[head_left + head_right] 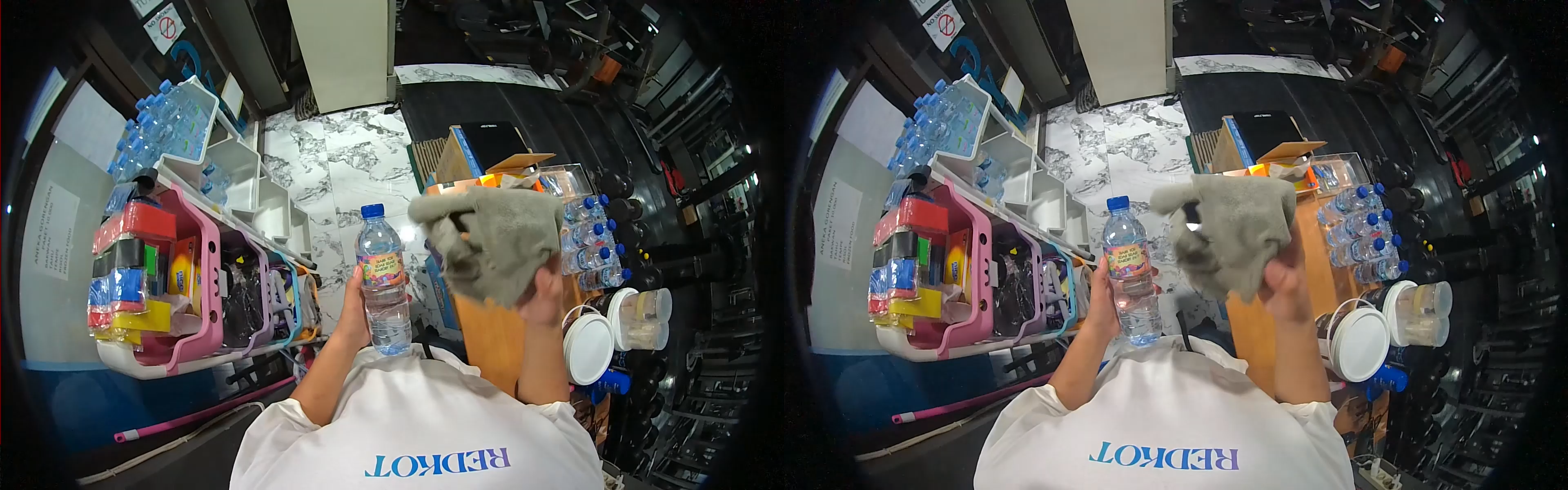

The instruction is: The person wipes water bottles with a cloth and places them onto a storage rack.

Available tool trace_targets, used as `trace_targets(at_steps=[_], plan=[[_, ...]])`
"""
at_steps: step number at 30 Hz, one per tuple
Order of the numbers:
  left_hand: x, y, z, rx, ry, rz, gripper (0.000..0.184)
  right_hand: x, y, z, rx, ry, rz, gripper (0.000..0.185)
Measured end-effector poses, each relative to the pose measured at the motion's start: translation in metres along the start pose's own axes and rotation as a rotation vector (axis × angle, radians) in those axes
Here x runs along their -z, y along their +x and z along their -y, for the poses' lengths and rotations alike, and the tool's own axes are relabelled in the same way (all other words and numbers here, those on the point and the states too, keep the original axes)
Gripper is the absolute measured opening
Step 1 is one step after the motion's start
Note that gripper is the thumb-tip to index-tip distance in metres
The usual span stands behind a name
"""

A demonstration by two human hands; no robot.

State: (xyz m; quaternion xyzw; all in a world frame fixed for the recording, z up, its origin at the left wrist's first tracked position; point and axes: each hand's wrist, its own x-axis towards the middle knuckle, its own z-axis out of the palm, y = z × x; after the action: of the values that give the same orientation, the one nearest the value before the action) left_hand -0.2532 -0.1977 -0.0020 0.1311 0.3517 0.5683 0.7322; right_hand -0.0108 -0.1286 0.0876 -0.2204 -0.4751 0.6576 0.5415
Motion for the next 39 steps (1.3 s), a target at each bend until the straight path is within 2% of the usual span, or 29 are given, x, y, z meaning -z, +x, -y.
trace_targets(at_steps=[1,5,6,7,9,10,11,13,15,17,18,20,21,23,24,25,27,28,29,31,33,34,36,37,39], plan=[[0.001,-0.001,0.0,-0.004,-0.003,-0.004,0.066,-0.001,-0.004,0.0,0.022,-0.099,0.071,0.077],[0.001,-0.005,-0.007,-0.016,0.012,-0.035,0.067,-0.025,-0.007,-0.006,0.017,-0.233,0.134,0.091],[0.0,-0.006,-0.009,-0.015,0.01,-0.045,0.067,-0.027,-0.001,-0.011,0.216,-0.209,0.226,0.071],[0.001,-0.007,-0.01,-0.018,0.006,-0.047,0.067,-0.033,0.004,-0.009,0.214,-0.209,0.229,0.071],[0.003,-0.009,-0.012,-0.036,0.011,-0.019,0.068,-0.044,0.011,-0.003,0.549,-0.458,0.207,0.056],[0.002,-0.01,-0.014,-0.038,0.009,-0.019,0.068,-0.032,0.01,-0.005,0.618,-0.674,0.101,0.043],[0.001,-0.011,-0.016,-0.046,0.012,-0.007,0.068,-0.037,0.01,-0.008,0.619,-0.673,0.105,0.043],[0.002,-0.012,-0.018,-0.057,0.015,0.002,0.069,-0.05,0.012,-0.015,0.868,-0.713,-0.404,0.036],[0.003,-0.012,-0.018,-0.058,0.007,0.022,0.069,-0.036,0.008,-0.018,0.833,-0.691,-0.364,0.041],[0.0,-0.014,-0.019,-0.058,0.015,0.018,0.07,-0.025,0.01,-0.016,0.721,-0.674,0.012,0.059],[0.0,-0.015,-0.019,-0.056,0.022,0.013,0.07,-0.029,0.013,-0.019,0.721,-0.674,0.011,0.059],[0.001,-0.015,-0.02,-0.059,0.03,0.018,0.07,-0.042,0.022,-0.026,0.61,-0.569,0.083,0.076],[0.002,-0.016,-0.02,-0.062,0.036,0.021,0.07,-0.043,0.018,-0.021,0.61,-0.568,0.083,0.076],[0.003,-0.019,-0.021,-0.072,0.061,0.043,0.07,-0.045,0.009,-0.006,-0.277,0.388,0.031,0.086],[0.004,-0.021,-0.022,-0.082,0.085,0.065,0.07,-0.049,0.011,-0.014,-0.032,0.381,0.316,0.093],[0.003,-0.022,-0.022,-0.085,0.084,0.065,0.07,-0.042,0.012,-0.022,-0.032,0.38,0.318,0.093],[-0.003,-0.023,-0.024,-0.115,0.057,0.046,0.069,-0.024,0.013,-0.037,0.392,-0.603,0.217,0.07],[-0.006,-0.025,-0.026,-0.117,0.056,0.047,0.069,-0.048,0.021,-0.041,0.358,-0.452,0.132,0.067],[-0.011,-0.027,-0.029,-0.097,0.035,0.058,0.069,-0.047,0.028,-0.049,0.615,-0.753,0.231,0.062],[-0.014,-0.029,-0.029,-0.076,0.015,0.072,0.07,-0.081,0.041,-0.061,0.671,-0.731,0.166,0.053],[-0.014,-0.027,-0.028,-0.083,0.129,0.018,0.07,-0.104,0.043,-0.074,0.732,-0.88,0.258,0.034],[-0.012,-0.027,-0.026,-0.086,0.128,0.019,0.07,-0.106,0.04,-0.081,0.735,-0.88,0.26,0.034],[-0.009,-0.026,-0.024,-0.11,0.011,-0.1,0.076,-0.1,0.025,-0.102,0.419,-1.04,0.308,0.021],[-0.009,-0.026,-0.026,-0.112,0.012,-0.102,0.076,-0.095,0.015,-0.112,0.42,-1.037,0.309,0.021],[-0.009,-0.03,-0.028,-0.235,0.03,-0.166,0.077,-0.081,-0.011,-0.126,0.541,-1.09,0.448,0.019]])
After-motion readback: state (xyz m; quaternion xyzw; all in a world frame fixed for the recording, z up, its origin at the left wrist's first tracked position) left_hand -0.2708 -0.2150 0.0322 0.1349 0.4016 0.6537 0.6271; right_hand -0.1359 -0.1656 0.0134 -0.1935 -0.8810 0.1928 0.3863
